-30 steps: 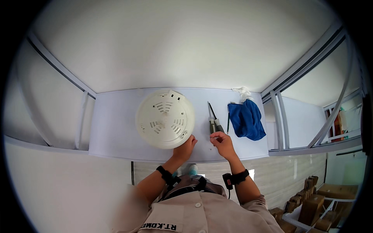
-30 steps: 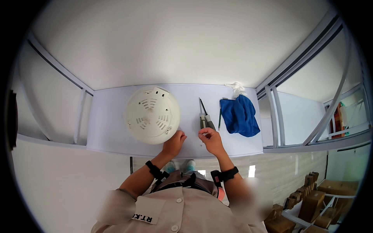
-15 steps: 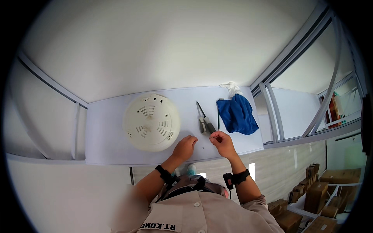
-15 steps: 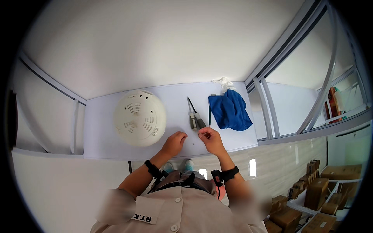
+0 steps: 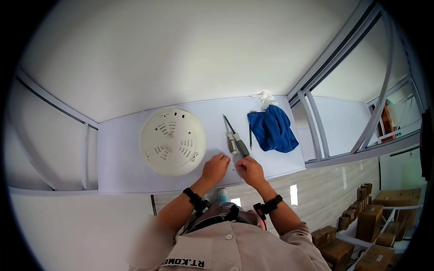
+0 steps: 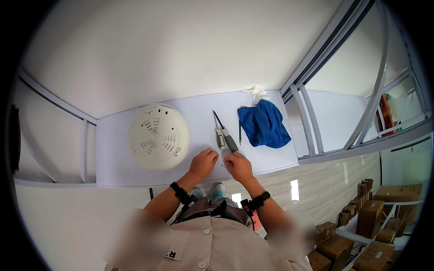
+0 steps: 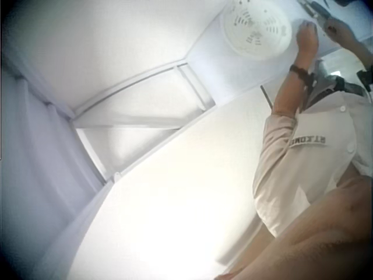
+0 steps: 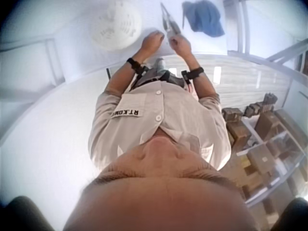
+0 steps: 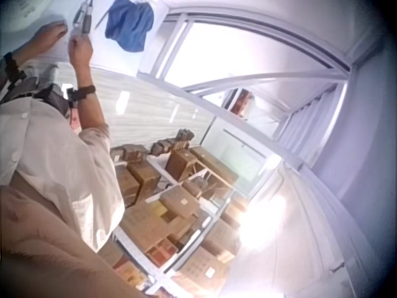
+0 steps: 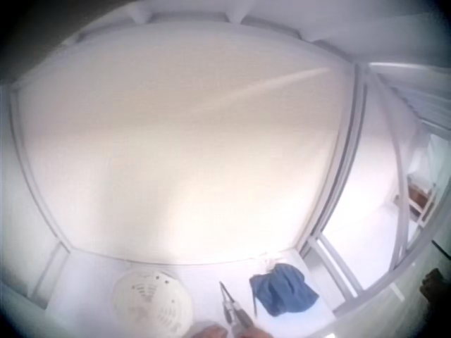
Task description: The person disassembles a white rice cooker by removing the lid and using a screwdriver to unscrew the base. They then remove the inner pot and manipulate a small white component inside the cooker's heating element area.
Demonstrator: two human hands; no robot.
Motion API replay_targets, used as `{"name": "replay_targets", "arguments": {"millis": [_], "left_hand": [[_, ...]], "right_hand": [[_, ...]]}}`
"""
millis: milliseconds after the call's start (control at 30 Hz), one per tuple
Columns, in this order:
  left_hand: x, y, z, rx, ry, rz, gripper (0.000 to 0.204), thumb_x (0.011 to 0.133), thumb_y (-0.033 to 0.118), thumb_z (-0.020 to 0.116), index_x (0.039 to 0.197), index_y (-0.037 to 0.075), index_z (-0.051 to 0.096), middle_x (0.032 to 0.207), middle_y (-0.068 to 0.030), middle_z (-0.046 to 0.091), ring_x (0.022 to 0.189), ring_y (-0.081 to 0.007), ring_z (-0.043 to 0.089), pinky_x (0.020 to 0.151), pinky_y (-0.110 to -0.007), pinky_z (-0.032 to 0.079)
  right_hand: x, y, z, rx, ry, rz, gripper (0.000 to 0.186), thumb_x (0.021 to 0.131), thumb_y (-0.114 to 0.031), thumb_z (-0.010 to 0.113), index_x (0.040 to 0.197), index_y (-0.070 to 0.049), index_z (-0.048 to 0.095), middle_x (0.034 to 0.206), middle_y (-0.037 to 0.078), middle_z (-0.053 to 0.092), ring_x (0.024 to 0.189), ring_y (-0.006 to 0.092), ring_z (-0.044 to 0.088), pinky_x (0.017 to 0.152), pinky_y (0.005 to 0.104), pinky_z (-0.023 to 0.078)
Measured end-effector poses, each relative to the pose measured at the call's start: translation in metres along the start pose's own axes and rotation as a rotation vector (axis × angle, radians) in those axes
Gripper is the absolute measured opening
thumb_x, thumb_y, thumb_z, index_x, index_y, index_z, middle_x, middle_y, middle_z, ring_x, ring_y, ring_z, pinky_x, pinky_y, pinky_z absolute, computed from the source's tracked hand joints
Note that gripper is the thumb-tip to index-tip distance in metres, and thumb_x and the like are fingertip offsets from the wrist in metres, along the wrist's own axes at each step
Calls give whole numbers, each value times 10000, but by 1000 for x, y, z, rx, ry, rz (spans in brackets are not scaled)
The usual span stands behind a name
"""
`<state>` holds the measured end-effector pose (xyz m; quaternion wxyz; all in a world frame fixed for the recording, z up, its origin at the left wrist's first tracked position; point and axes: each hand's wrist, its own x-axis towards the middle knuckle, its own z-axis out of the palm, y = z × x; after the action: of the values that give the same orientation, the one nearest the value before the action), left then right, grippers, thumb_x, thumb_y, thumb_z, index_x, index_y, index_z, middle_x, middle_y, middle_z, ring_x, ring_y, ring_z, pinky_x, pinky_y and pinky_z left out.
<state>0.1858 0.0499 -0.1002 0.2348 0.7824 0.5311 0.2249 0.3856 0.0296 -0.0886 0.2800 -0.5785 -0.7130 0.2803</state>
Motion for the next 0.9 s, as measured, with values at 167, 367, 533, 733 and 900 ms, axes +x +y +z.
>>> {"name": "replay_targets", "arguments": {"millis": [167,367,533,733,900], "left_hand": [[3,3,1,10,-14,-30,53,924,161,670,947,129,705,973,-39,661,944,-292,670,743,-452,571],[5,5,1,-30,10,-15,62,891,141,696,945,138,726,937,-37,675,913,-294,673,725,-443,569],[4,4,1,-44,32,-9,70,876,133,718,943,144,730,916,-37,675,897,-294,674,717,-441,567],[4,3,1,-35,14,-25,69,871,141,734,940,140,728,912,-37,674,915,-287,677,724,-435,567],[5,6,-2,-41,-17,-44,55,909,179,706,941,137,723,935,-30,671,940,-286,671,740,-444,566]], "right_hand": [[-2,0,3,33,66,49,77,841,-87,752,914,-91,728,908,83,707,839,318,685,737,405,554],[-3,5,12,-16,125,20,80,847,-89,729,926,-78,721,927,97,717,887,332,682,769,427,557],[-4,5,16,-86,116,-21,59,860,-95,700,915,-75,699,901,110,679,874,352,674,755,448,554],[-5,6,15,-87,84,-15,62,861,-102,702,914,-72,696,897,115,665,868,359,672,747,455,552],[-4,9,10,-23,52,-17,130,851,-71,706,980,-64,707,902,120,672,839,362,674,735,455,551]]}}
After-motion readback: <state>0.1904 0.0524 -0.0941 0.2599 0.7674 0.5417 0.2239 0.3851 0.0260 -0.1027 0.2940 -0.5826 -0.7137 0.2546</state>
